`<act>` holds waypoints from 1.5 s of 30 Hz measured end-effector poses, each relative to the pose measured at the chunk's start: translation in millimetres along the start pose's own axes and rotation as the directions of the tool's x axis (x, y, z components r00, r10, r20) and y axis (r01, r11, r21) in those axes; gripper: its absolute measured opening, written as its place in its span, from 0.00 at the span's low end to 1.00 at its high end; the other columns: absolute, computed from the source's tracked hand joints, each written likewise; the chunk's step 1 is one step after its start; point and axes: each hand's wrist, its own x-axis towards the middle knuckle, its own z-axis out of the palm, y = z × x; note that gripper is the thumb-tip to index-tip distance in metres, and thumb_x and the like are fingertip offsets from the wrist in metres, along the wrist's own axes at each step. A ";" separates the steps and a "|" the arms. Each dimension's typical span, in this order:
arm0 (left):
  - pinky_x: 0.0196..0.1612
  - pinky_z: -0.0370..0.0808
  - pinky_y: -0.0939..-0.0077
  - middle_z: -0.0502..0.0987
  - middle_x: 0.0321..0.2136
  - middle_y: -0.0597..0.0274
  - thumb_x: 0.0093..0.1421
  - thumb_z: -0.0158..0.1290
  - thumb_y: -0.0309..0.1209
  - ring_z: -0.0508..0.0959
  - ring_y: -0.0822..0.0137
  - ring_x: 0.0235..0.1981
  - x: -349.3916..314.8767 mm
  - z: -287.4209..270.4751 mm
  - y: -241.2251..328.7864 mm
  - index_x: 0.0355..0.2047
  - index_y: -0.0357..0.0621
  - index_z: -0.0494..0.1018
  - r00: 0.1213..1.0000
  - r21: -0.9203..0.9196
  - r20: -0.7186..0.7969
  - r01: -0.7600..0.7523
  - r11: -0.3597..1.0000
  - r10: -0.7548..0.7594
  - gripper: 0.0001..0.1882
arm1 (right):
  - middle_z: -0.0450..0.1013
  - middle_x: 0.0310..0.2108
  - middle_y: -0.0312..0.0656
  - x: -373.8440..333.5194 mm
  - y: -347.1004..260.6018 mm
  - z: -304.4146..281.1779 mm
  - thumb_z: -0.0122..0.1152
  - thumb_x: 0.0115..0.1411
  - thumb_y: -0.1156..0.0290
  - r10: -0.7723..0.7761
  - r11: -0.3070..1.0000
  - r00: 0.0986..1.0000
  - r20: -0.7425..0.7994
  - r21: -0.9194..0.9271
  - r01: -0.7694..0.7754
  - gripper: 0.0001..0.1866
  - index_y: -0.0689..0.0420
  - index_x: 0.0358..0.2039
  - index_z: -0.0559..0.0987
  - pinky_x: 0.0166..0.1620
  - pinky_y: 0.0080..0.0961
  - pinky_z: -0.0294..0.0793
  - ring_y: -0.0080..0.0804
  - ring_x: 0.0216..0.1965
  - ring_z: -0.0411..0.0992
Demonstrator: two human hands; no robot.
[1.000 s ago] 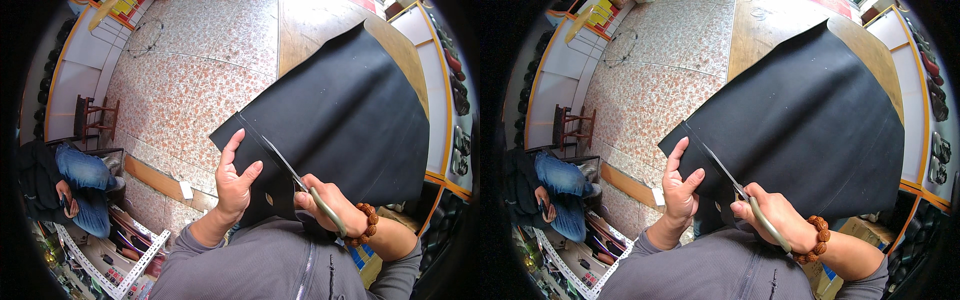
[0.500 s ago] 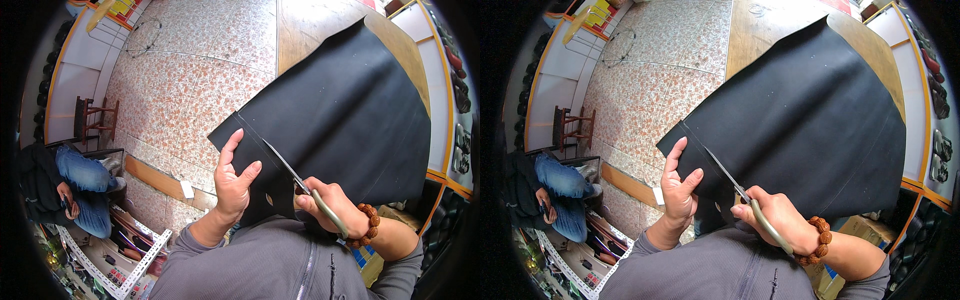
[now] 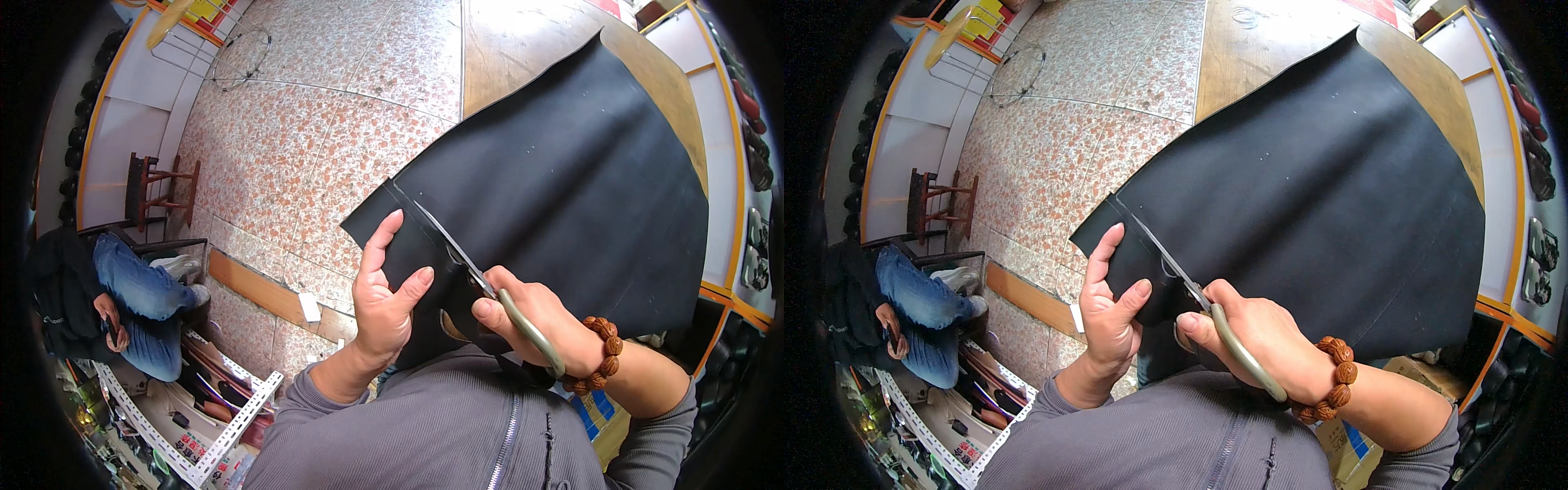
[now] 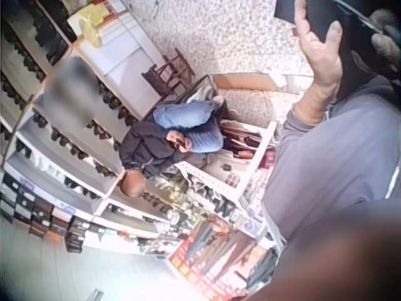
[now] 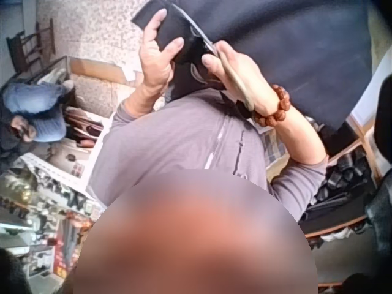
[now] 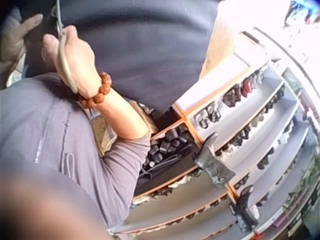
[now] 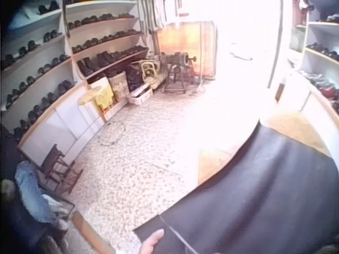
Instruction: The person cuts a large sheet of black leather using shears, following pre-drawn white lines. They reposition the material several times to cut along different marked sections, then roll the remaining sheet and place it on a shelf before continuing to cut additional pieces.
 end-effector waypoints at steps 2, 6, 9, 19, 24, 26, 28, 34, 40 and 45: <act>0.60 0.61 0.76 0.61 0.58 0.52 0.54 0.53 0.14 0.64 0.68 0.57 -0.4 0.9 -0.7 0.61 0.31 0.54 1.000 -0.009 -0.002 0.002 1.000 -0.002 0.34 | 0.69 0.16 0.47 -0.3 0.5 0.5 0.46 0.62 0.43 0.000 1.000 1.000 -0.003 0.028 0.000 0.29 0.63 0.37 0.68 0.26 0.32 0.69 0.44 0.20 0.71; 0.60 0.59 0.77 0.59 0.60 0.52 0.54 0.52 0.14 0.63 0.68 0.58 0.0 1.5 -2.0 0.62 0.31 0.51 1.000 0.020 0.011 -0.029 0.999 0.028 0.36 | 0.68 0.15 0.46 -2.3 4.8 1.8 0.46 0.62 0.43 -0.018 0.997 1.000 -0.024 0.075 0.020 0.29 0.63 0.36 0.68 0.24 0.31 0.68 0.42 0.19 0.70; 0.61 0.58 0.77 0.58 0.61 0.51 0.54 0.52 0.14 0.62 0.68 0.58 0.0 1.1 -1.8 0.63 0.31 0.50 1.000 0.007 0.018 -0.016 1.000 0.016 0.37 | 0.67 0.15 0.46 -3.3 7.2 3.5 0.48 0.62 0.45 -0.042 0.994 0.998 -0.043 0.104 0.046 0.28 0.64 0.35 0.68 0.23 0.30 0.67 0.41 0.18 0.69; 0.63 0.54 0.75 0.57 0.61 0.50 0.55 0.53 0.16 0.59 0.66 0.61 -1.1 -1.8 -1.8 0.63 0.31 0.50 1.000 0.055 0.020 -0.016 0.998 0.015 0.37 | 0.67 0.13 0.46 -5.8 10.0 7.6 0.52 0.61 0.47 -0.004 0.990 0.998 -0.065 0.141 0.014 0.27 0.65 0.35 0.70 0.22 0.28 0.67 0.37 0.15 0.69; 0.62 0.55 0.76 0.58 0.61 0.50 0.54 0.54 0.16 0.60 0.67 0.60 -2.6 -2.0 -4.4 0.63 0.31 0.51 1.000 0.038 0.007 -0.016 0.999 0.016 0.37 | 0.69 0.14 0.44 -8.0 7.2 5.9 0.53 0.60 0.46 0.046 0.986 0.998 -0.049 0.165 -0.038 0.27 0.64 0.35 0.71 0.24 0.25 0.69 0.34 0.16 0.70; 0.61 0.58 0.75 0.61 0.59 0.49 0.55 0.53 0.16 0.63 0.66 0.59 -2.6 -0.9 -2.9 0.62 0.31 0.52 0.999 0.026 0.024 -0.031 0.999 0.030 0.35 | 0.70 0.14 0.43 -8.5 6.1 4.9 0.53 0.60 0.46 0.060 0.984 0.997 -0.038 0.167 -0.053 0.27 0.64 0.34 0.71 0.25 0.25 0.69 0.33 0.17 0.71; 0.59 0.62 0.74 0.63 0.57 0.50 0.56 0.52 0.15 0.66 0.66 0.56 0.7 -0.9 0.5 0.61 0.31 0.54 0.999 -0.035 0.012 -0.044 0.998 0.045 0.33 | 0.70 0.15 0.42 -9.6 5.4 4.3 0.54 0.60 0.46 0.046 0.987 0.998 -0.040 0.156 -0.039 0.27 0.64 0.34 0.71 0.25 0.24 0.69 0.32 0.17 0.71; 0.55 0.67 0.75 0.72 0.49 0.53 0.57 0.51 0.15 0.72 0.68 0.49 23.6 -8.0 12.9 0.56 0.32 0.62 0.998 -0.007 -0.030 -0.059 0.998 0.059 0.25 | 0.72 0.16 0.43 -8.9 4.6 2.3 0.49 0.63 0.50 -0.011 0.998 1.000 -0.019 0.069 0.012 0.24 0.63 0.39 0.68 0.28 0.31 0.72 0.41 0.21 0.73; 0.55 0.67 0.76 0.72 0.48 0.55 0.57 0.52 0.16 0.71 0.70 0.49 20.6 -3.0 20.8 0.57 0.32 0.62 0.998 -0.046 0.002 -0.069 0.997 0.069 0.26 | 0.71 0.18 0.48 4.3 -6.8 -4.9 0.43 0.64 0.47 -0.041 0.999 0.999 0.034 -0.025 0.042 0.27 0.63 0.42 0.66 0.29 0.34 0.72 0.47 0.24 0.74; 0.55 0.67 0.76 0.71 0.49 0.56 0.57 0.52 0.16 0.71 0.70 0.49 20.0 -2.0 27.3 0.57 0.34 0.62 0.999 -0.011 -0.006 -0.045 0.999 0.045 0.26 | 0.69 0.18 0.51 11.0 -14.8 -7.1 0.41 0.64 0.44 -0.027 0.999 0.999 0.033 -0.041 0.028 0.29 0.63 0.41 0.66 0.28 0.35 0.71 0.49 0.23 0.73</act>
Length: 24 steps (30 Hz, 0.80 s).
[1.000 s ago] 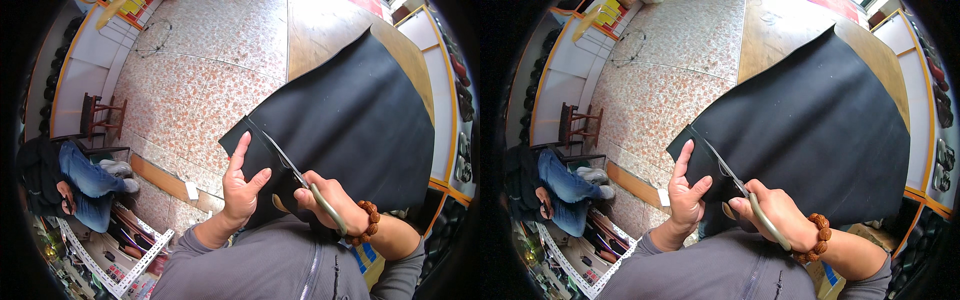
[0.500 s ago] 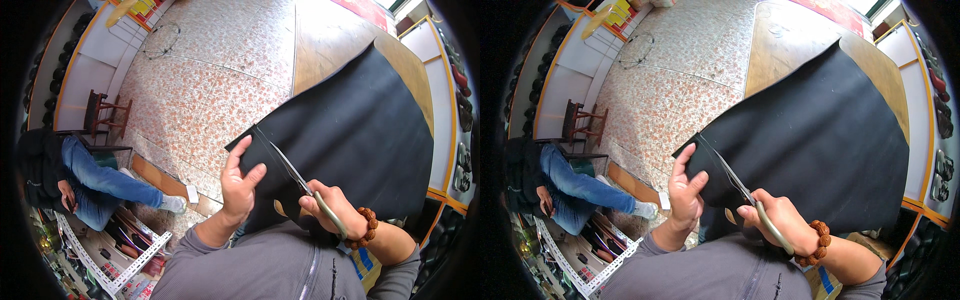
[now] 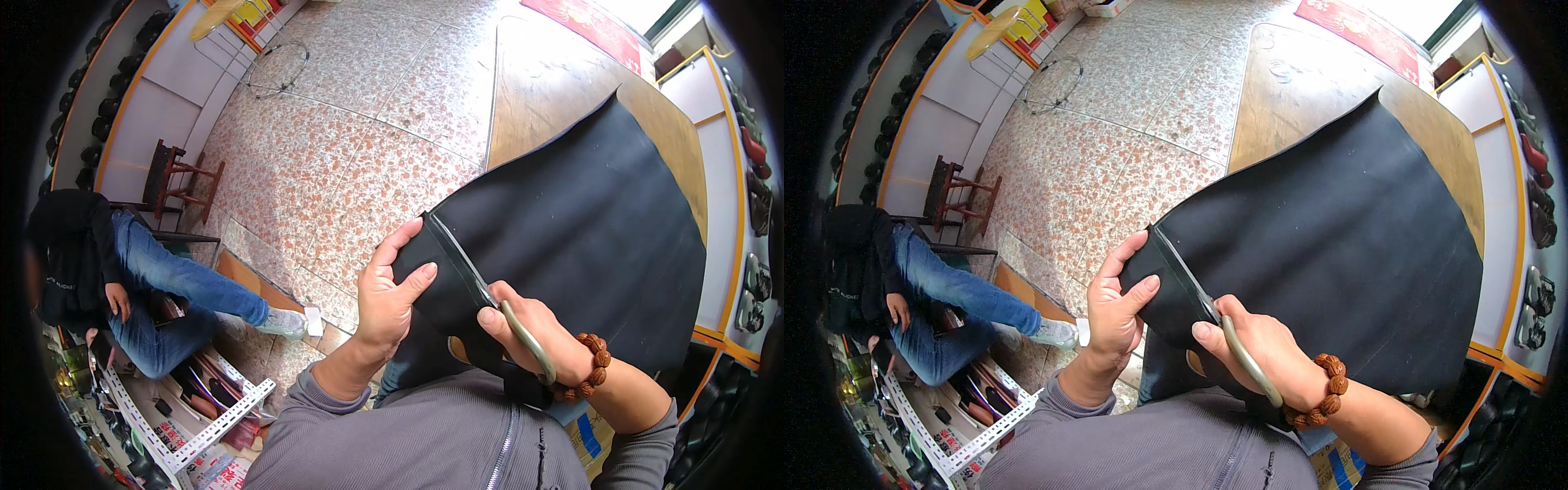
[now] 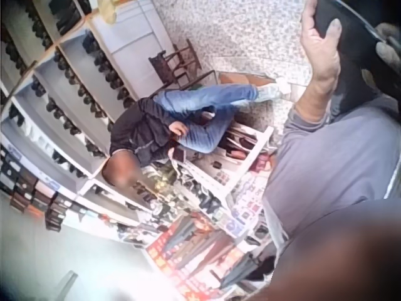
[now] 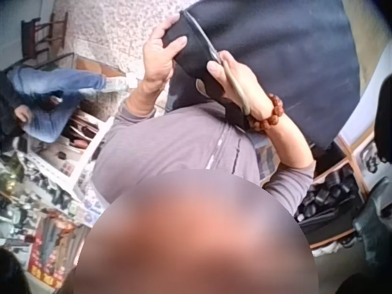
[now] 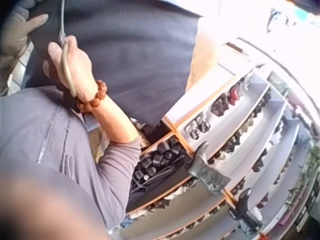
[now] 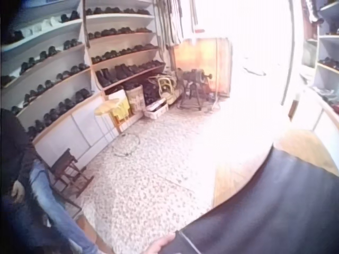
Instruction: The person cuts a large sheet of black leather using shears, following pre-drawn white lines. They reposition the material several times to cut along different marked sections, then roll the remaining sheet and place it on a shelf before continuing to cut additional pieces.
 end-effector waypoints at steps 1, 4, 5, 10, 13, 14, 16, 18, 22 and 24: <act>0.55 0.67 0.76 0.71 0.49 0.56 0.57 0.52 0.16 0.71 0.70 0.49 0.0 -0.2 -0.2 0.57 0.34 0.62 1.000 0.001 0.001 0.004 1.000 -0.004 0.26 | 0.69 0.18 0.52 0.1 -0.1 0.1 0.42 0.64 0.44 0.015 1.000 1.000 -0.004 -0.012 -0.015 0.29 0.63 0.41 0.66 0.28 0.35 0.71 0.50 0.23 0.72; 0.55 0.67 0.76 0.70 0.50 0.56 0.57 0.52 0.16 0.71 0.70 0.50 -0.3 -0.6 -3.5 0.57 0.34 0.62 0.999 -0.011 0.018 -0.026 1.000 0.026 0.26 | 0.68 0.17 0.52 -0.9 1.7 1.2 0.44 0.64 0.44 0.002 1.000 1.000 -0.020 -0.008 -0.003 0.29 0.63 0.40 0.66 0.26 0.35 0.70 0.50 0.22 0.72; 0.55 0.67 0.76 0.70 0.50 0.56 0.57 0.52 0.16 0.71 0.71 0.50 -0.7 -0.7 -4.7 0.57 0.34 0.62 1.000 -0.004 0.016 -0.025 1.000 0.025 0.26 | 0.68 0.16 0.52 -1.3 2.7 1.6 0.44 0.63 0.45 -0.011 1.000 0.999 -0.031 0.009 0.011 0.28 0.63 0.40 0.66 0.26 0.35 0.69 0.50 0.22 0.71; 0.55 0.67 0.77 0.70 0.50 0.56 0.57 0.52 0.16 0.70 0.71 0.50 -2.1 -1.6 -6.8 0.57 0.34 0.62 1.000 0.019 -0.004 -0.007 1.000 0.007 0.26 | 0.67 0.14 0.50 -4.5 7.1 3.9 0.48 0.63 0.45 0.010 0.999 0.998 -0.057 0.038 -0.008 0.27 0.63 0.38 0.68 0.25 0.33 0.69 0.47 0.19 0.71; 0.54 0.67 0.77 0.70 0.50 0.56 0.58 0.52 0.16 0.71 0.71 0.49 -3.1 -0.8 -6.7 0.57 0.34 0.62 1.000 0.001 0.004 -0.011 1.000 0.011 0.26 | 0.67 0.13 0.48 -5.6 8.9 5.0 0.49 0.62 0.46 0.017 0.998 0.998 -0.068 0.064 -0.012 0.27 0.63 0.38 0.69 0.24 0.31 0.69 0.44 0.18 0.71; 0.54 0.67 0.77 0.70 0.50 0.56 0.58 0.52 0.16 0.71 0.71 0.49 -3.1 -0.5 -6.8 0.57 0.34 0.62 1.000 0.000 0.005 -0.012 1.000 0.012 0.26 | 0.67 0.13 0.48 -6.0 9.5 5.1 0.49 0.62 0.46 -0.006 0.996 0.997 -0.074 0.084 0.012 0.27 0.62 0.38 0.70 0.24 0.30 0.68 0.43 0.18 0.71; 0.54 0.67 0.77 0.70 0.50 0.56 0.58 0.52 0.16 0.71 0.71 0.49 -3.1 0.0 -7.6 0.57 0.33 0.62 1.000 -0.010 0.005 -0.013 1.000 0.013 0.25 | 0.67 0.13 0.47 -6.8 10.5 5.0 0.50 0.62 0.46 0.013 0.998 0.997 -0.073 0.069 -0.008 0.27 0.62 0.38 0.70 0.24 0.29 0.68 0.41 0.18 0.72; 0.54 0.68 0.77 0.71 0.49 0.56 0.58 0.52 0.16 0.71 0.71 0.49 -2.9 0.3 -8.6 0.57 0.33 0.62 1.000 -0.017 0.008 -0.016 1.000 0.016 0.26 | 0.68 0.14 0.48 -7.4 11.4 4.4 0.50 0.62 0.46 0.005 0.995 0.998 -0.065 0.098 0.002 0.26 0.62 0.38 0.70 0.24 0.30 0.69 0.42 0.18 0.72; 0.54 0.67 0.77 0.71 0.49 0.56 0.57 0.52 0.16 0.71 0.71 0.49 -3.7 0.7 -9.3 0.57 0.33 0.61 1.000 -0.013 0.001 -0.026 1.000 0.026 0.26 | 0.69 0.15 0.48 -6.5 11.4 0.7 0.49 0.62 0.47 -0.002 1.000 0.999 -0.041 -0.019 0.001 0.26 0.62 0.40 0.69 0.25 0.33 0.71 0.45 0.20 0.73; 0.54 0.67 0.77 0.70 0.49 0.57 0.58 0.52 0.16 0.70 0.71 0.50 -5.7 1.4 -8.8 0.57 0.33 0.61 1.000 0.013 0.011 -0.006 1.000 0.006 0.26 | 0.70 0.16 0.49 -3.9 10.0 -1.1 0.46 0.63 0.45 -0.062 0.996 0.997 -0.041 -0.065 0.059 0.28 0.63 0.41 0.68 0.27 0.36 0.71 0.48 0.22 0.73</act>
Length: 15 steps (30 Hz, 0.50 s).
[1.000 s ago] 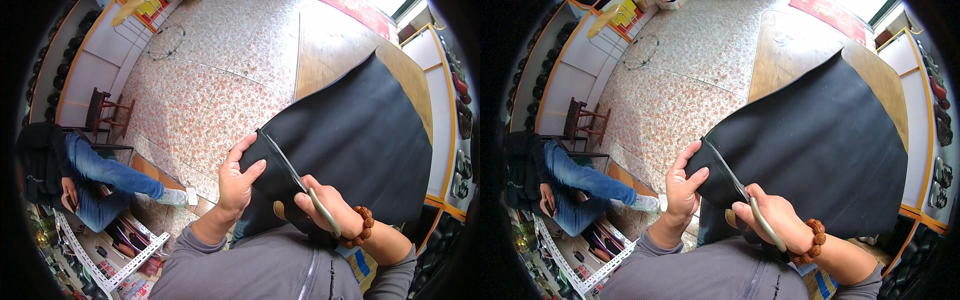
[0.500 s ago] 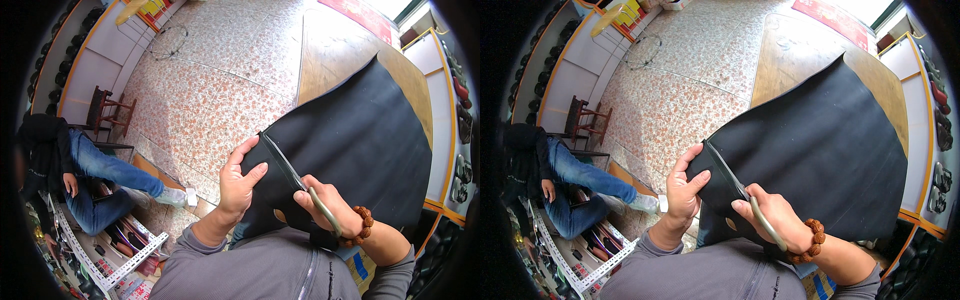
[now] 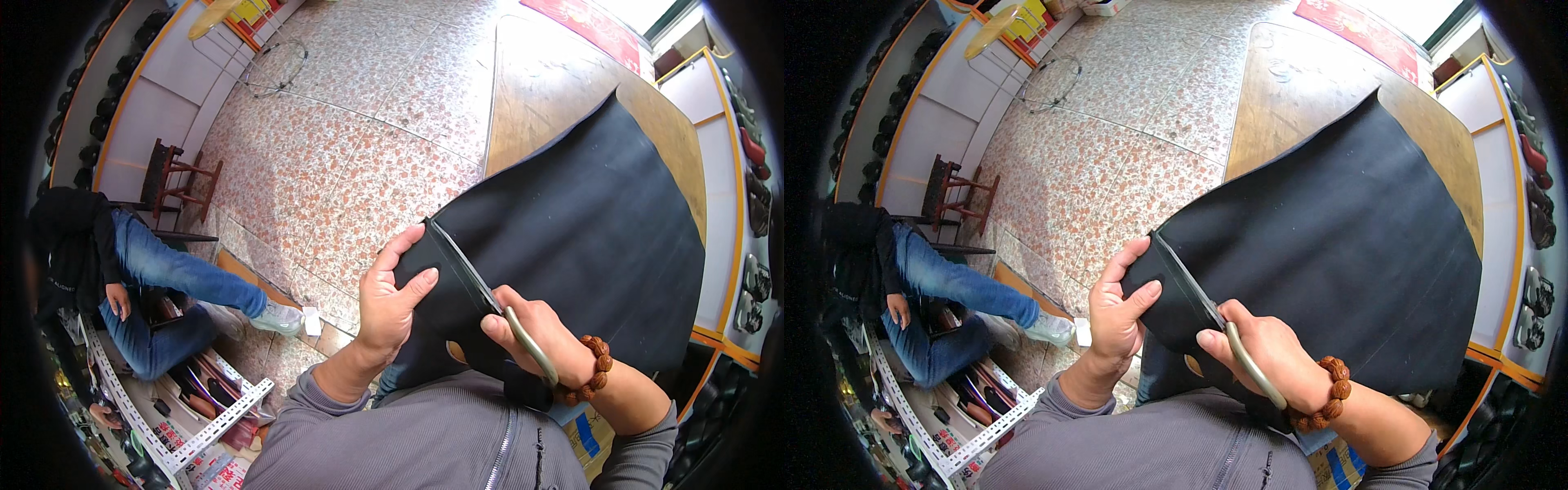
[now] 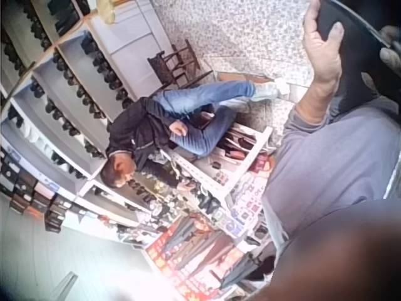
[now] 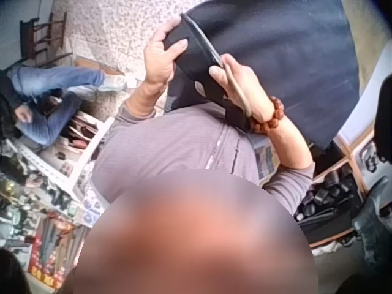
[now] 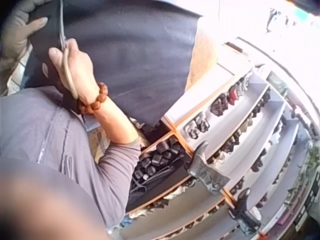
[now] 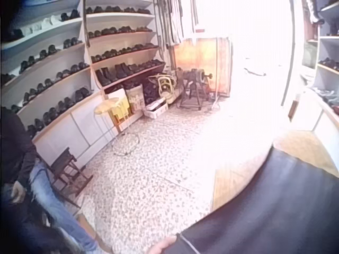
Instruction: The person cuts a large sheet of black leather using shears, following pre-drawn white lines. They reposition the material several times to cut along different marked sections, then roll the remaining sheet and place it on a shelf before continuing to cut additional pieces.
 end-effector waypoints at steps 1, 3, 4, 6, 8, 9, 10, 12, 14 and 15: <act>0.55 0.67 0.77 0.70 0.49 0.57 0.58 0.52 0.17 0.70 0.71 0.50 -1.0 0.4 0.4 0.57 0.33 0.61 1.000 0.006 0.003 0.017 1.000 -0.017 0.26 | 0.70 0.17 0.50 1.9 -0.9 -0.9 0.45 0.63 0.45 0.008 0.998 1.000 0.009 -0.055 -0.008 0.28 0.63 0.41 0.67 0.28 0.37 0.72 0.49 0.23 0.73; 0.55 0.67 0.77 0.70 0.50 0.57 0.58 0.52 0.17 0.70 0.72 0.50 -3.7 1.6 1.1 0.57 0.33 0.62 0.999 -0.007 0.021 0.025 1.000 -0.025 0.26 | 0.70 0.17 0.51 6.2 -3.2 -1.9 0.43 0.63 0.43 -0.007 0.999 1.000 0.006 -0.042 0.008 0.30 0.63 0.41 0.67 0.30 0.39 0.72 0.51 0.24 0.73; 0.55 0.66 0.77 0.70 0.50 0.57 0.58 0.52 0.17 0.70 0.72 0.50 -4.5 1.9 1.3 0.57 0.33 0.62 0.999 -0.015 0.028 0.032 0.999 -0.032 0.26 | 0.70 0.18 0.52 8.4 -4.4 -2.2 0.41 0.63 0.43 -0.003 0.999 1.000 0.009 -0.046 0.003 0.31 0.64 0.42 0.66 0.30 0.40 0.72 0.51 0.25 0.73; 0.55 0.67 0.77 0.70 0.50 0.57 0.58 0.52 0.17 0.70 0.72 0.50 -4.4 2.1 1.1 0.57 0.33 0.62 1.000 -0.017 0.017 0.019 1.000 -0.019 0.26 | 0.70 0.18 0.53 11.6 -6.4 -3.3 0.39 0.63 0.41 0.011 0.999 1.000 0.024 -0.047 -0.009 0.32 0.64 0.42 0.66 0.31 0.41 0.71 0.52 0.25 0.73; 0.55 0.67 0.77 0.70 0.50 0.57 0.58 0.52 0.17 0.70 0.72 0.50 -3.7 1.8 0.4 0.57 0.33 0.62 1.000 -0.013 0.008 0.009 1.000 -0.009 0.26 | 0.69 0.18 0.53 13.1 -7.8 -3.2 0.40 0.63 0.41 0.027 0.999 0.999 0.025 -0.023 -0.027 0.32 0.64 0.41 0.67 0.31 0.40 0.71 0.52 0.25 0.72; 0.54 0.67 0.77 0.70 0.49 0.57 0.58 0.52 0.17 0.70 0.72 0.50 -3.2 1.5 -0.1 0.57 0.34 0.62 1.000 -0.009 0.005 0.007 1.000 -0.007 0.26 | 0.69 0.18 0.54 13.5 -8.1 -2.8 0.41 0.63 0.42 0.038 0.999 0.999 0.020 0.001 -0.038 0.32 0.64 0.41 0.67 0.30 0.39 0.70 0.52 0.25 0.72; 0.54 0.67 0.77 0.70 0.49 0.57 0.58 0.52 0.17 0.70 0.72 0.50 -2.6 1.2 -0.5 0.57 0.34 0.62 1.000 -0.011 0.003 0.004 1.000 -0.004 0.26 | 0.69 0.17 0.54 13.6 -8.3 -2.0 0.42 0.63 0.42 0.072 0.997 0.997 0.020 0.015 -0.072 0.31 0.64 0.40 0.68 0.30 0.37 0.70 0.51 0.24 0.72; 0.54 0.67 0.77 0.71 0.49 0.57 0.58 0.52 0.17 0.70 0.72 0.50 -1.1 0.5 -0.9 0.57 0.34 0.62 1.000 -0.001 -0.004 -0.015 1.000 0.015 0.26 | 0.68 0.17 0.53 13.7 -8.2 1.3 0.47 0.62 0.44 0.067 0.991 0.998 -0.007 0.112 -0.066 0.29 0.64 0.37 0.69 0.29 0.34 0.69 0.46 0.23 0.72; 0.54 0.67 0.77 0.71 0.49 0.57 0.58 0.52 0.16 0.70 0.72 0.50 -2.1 -0.3 0.6 0.57 0.34 0.62 1.000 -0.003 -0.004 -0.020 1.000 0.020 0.25 | 0.67 0.16 0.51 12.7 -7.5 5.4 0.50 0.62 0.47 0.080 0.981 0.996 -0.031 0.182 -0.073 0.27 0.64 0.35 0.71 0.28 0.30 0.68 0.40 0.21 0.70; 0.54 0.67 0.77 0.71 0.49 0.57 0.57 0.52 0.16 0.70 0.71 0.50 -3.6 -0.3 1.9 0.56 0.34 0.62 1.000 -0.006 0.000 -0.017 1.000 0.017 0.25 | 0.67 0.16 0.50 11.8 -6.9 7.3 0.52 0.61 0.48 0.082 0.976 0.996 -0.045 0.208 -0.071 0.26 0.64 0.34 0.71 0.28 0.29 0.68 0.35 0.21 0.69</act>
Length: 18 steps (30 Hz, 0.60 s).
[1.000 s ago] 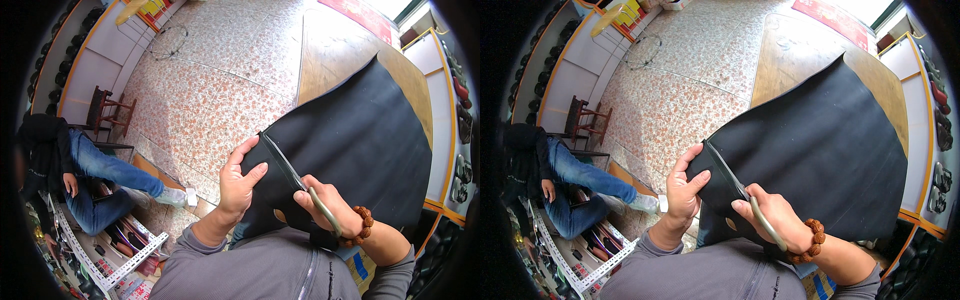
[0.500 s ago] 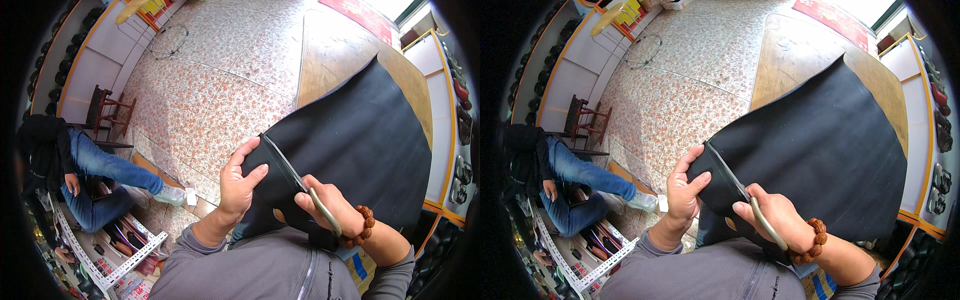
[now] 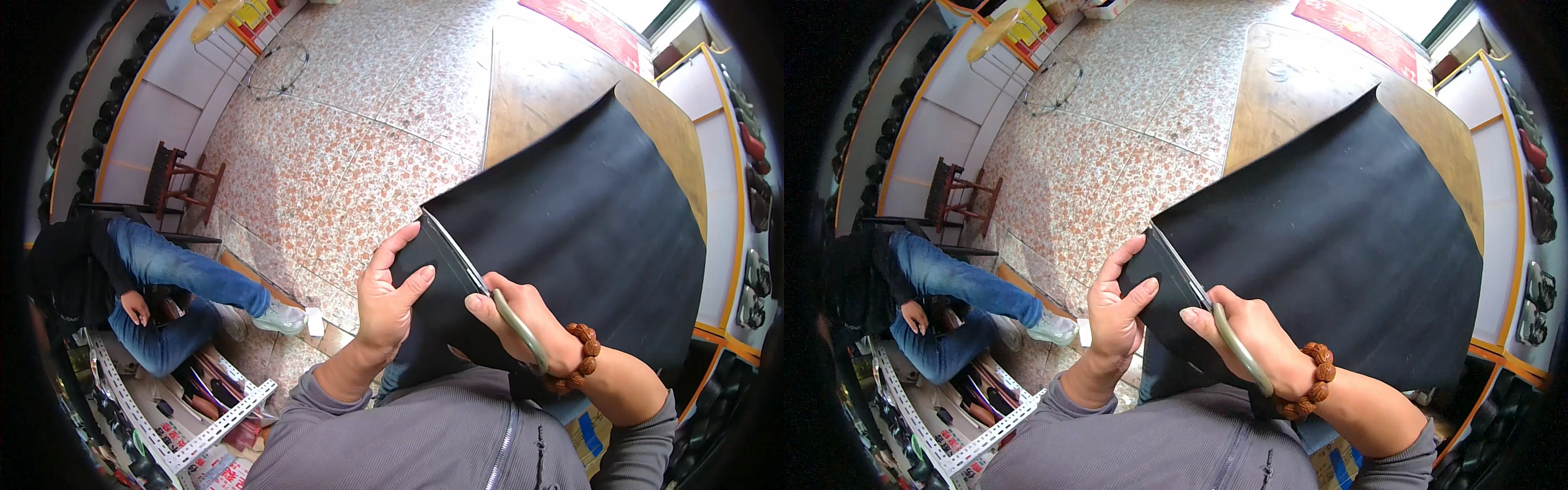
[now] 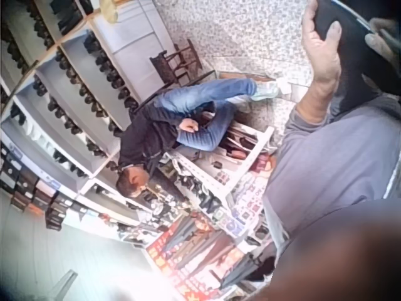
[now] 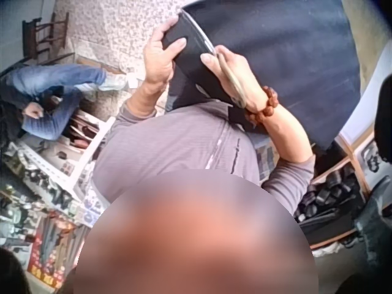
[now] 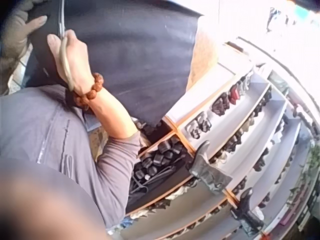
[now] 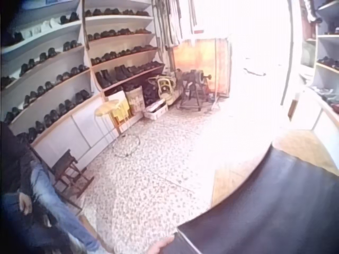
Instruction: The person cuts a large sheet of black leather using shears, following pre-drawn white lines. They reposition the material several times to cut along different marked sections, then roll the remaining sheet and place it on a shelf before continuing to cut additional pieces.
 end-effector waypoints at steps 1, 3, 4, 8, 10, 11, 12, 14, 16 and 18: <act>0.54 0.67 0.77 0.71 0.49 0.57 0.57 0.52 0.16 0.70 0.71 0.49 -1.9 0.6 1.6 0.56 0.34 0.62 1.000 -0.007 0.005 -0.004 1.000 0.004 0.25 | 0.66 0.15 0.48 -1.7 1.2 1.0 0.54 0.61 0.49 0.011 1.000 1.000 -0.009 0.017 -0.010 0.25 0.64 0.34 0.71 0.27 0.27 0.67 0.31 0.20 0.68; 0.55 0.67 0.76 0.71 0.49 0.57 0.57 0.52 0.16 0.71 0.71 0.49 -7.2 3.1 5.5 0.56 0.34 0.62 1.000 -0.008 0.004 -0.025 1.000 0.025 0.25 | 0.65 0.16 0.43 -7.8 4.1 0.3 0.54 0.61 0.48 -0.045 0.996 0.999 -0.006 0.076 0.045 0.25 0.63 0.35 0.71 0.28 0.26 0.67 0.26 0.21 0.64; 0.55 0.67 0.76 0.71 0.49 0.56 0.57 0.52 0.16 0.71 0.70 0.49 -10.1 5.0 7.7 0.56 0.34 0.62 0.999 -0.010 0.006 -0.039 0.999 0.039 0.25 | 0.64 0.16 0.40 -11.9 5.9 -0.4 0.55 0.61 0.48 -0.043 0.996 0.999 -0.008 0.081 0.043 0.25 0.63 0.35 0.71 0.28 0.25 0.66 0.23 0.21 0.63; 0.55 0.67 0.75 0.71 0.49 0.55 0.57 0.51 0.15 0.71 0.69 0.50 -19.6 15.6 16.9 0.58 0.35 0.59 0.993 0.011 0.025 -0.117 0.993 0.117 0.28 | 0.64 0.26 0.36 -36.0 13.9 4.0 0.60 0.59 0.52 -0.212 0.898 0.972 0.096 0.412 0.155 0.24 0.60 0.43 0.69 0.30 0.21 0.66 0.21 0.26 0.62; 0.55 0.67 0.74 0.71 0.49 0.55 0.56 0.51 0.15 0.71 0.68 0.50 -22.3 22.4 21.3 0.59 0.37 0.56 0.988 -0.029 0.055 -0.142 0.989 0.144 0.31 | 0.62 0.28 0.34 -54.6 20.1 -1.9 0.62 0.57 0.65 -0.141 0.927 0.977 0.159 0.366 0.074 0.22 0.59 0.48 0.65 0.33 0.20 0.66 0.21 0.29 0.62; 0.55 0.68 0.72 0.70 0.48 0.55 0.56 0.52 0.15 0.72 0.67 0.49 -23.5 25.7 24.2 0.62 0.40 0.50 0.986 -0.029 0.075 -0.145 0.989 0.146 0.36 | 0.62 0.28 0.34 -63.5 23.0 -0.9 0.62 0.56 0.68 -0.110 0.907 0.981 0.158 0.421 0.034 0.22 0.59 0.48 0.65 0.34 0.20 0.66 0.21 0.29 0.62; 0.55 0.68 0.71 0.70 0.48 0.55 0.56 0.52 0.14 0.72 0.67 0.49 -25.3 30.5 26.2 0.63 0.40 0.49 0.979 -0.038 0.090 -0.178 0.983 0.181 0.37 | 0.62 0.27 0.33 -73.3 25.8 -0.7 0.61 0.55 0.71 -0.090 0.883 0.983 0.159 0.469 0.005 0.22 0.59 0.49 0.65 0.34 0.20 0.66 0.20 0.30 0.62; 0.54 0.69 0.70 0.70 0.47 0.55 0.55 0.52 0.14 0.72 0.66 0.49 -30.8 41.8 30.4 0.64 0.42 0.45 0.962 -0.061 0.108 -0.244 0.968 0.249 0.40 | 0.63 0.26 0.32 -85.2 30.5 5.1 0.60 0.51 0.79 -0.161 0.880 0.987 0.014 0.455 0.137 0.24 0.58 0.49 0.64 0.32 0.18 0.65 0.18 0.26 0.62; 0.53 0.70 0.69 0.70 0.47 0.54 0.55 0.53 0.14 0.73 0.65 0.48 -36.4 56.0 35.0 0.65 0.43 0.41 0.964 -0.088 0.108 -0.236 0.968 0.245 0.43 | 0.63 0.22 0.30 -99.7 34.7 8.4 0.60 0.50 0.81 -0.103 0.855 0.994 -0.045 0.507 0.111 0.25 0.58 0.49 0.63 0.30 0.15 0.62 0.17 0.24 0.62; 0.53 0.70 0.70 0.69 0.47 0.54 0.55 0.53 0.14 0.73 0.66 0.48 -43.4 71.6 41.2 0.65 0.43 0.41 0.972 -0.101 0.113 -0.195 0.976 0.206 0.43 | 0.63 0.25 0.31 -113.3 37.7 12.4 0.59 0.51 0.80 -0.209 0.845 0.972 -0.110 0.481 0.236 0.24 0.58 0.48 0.64 0.33 0.16 0.64 0.17 0.26 0.62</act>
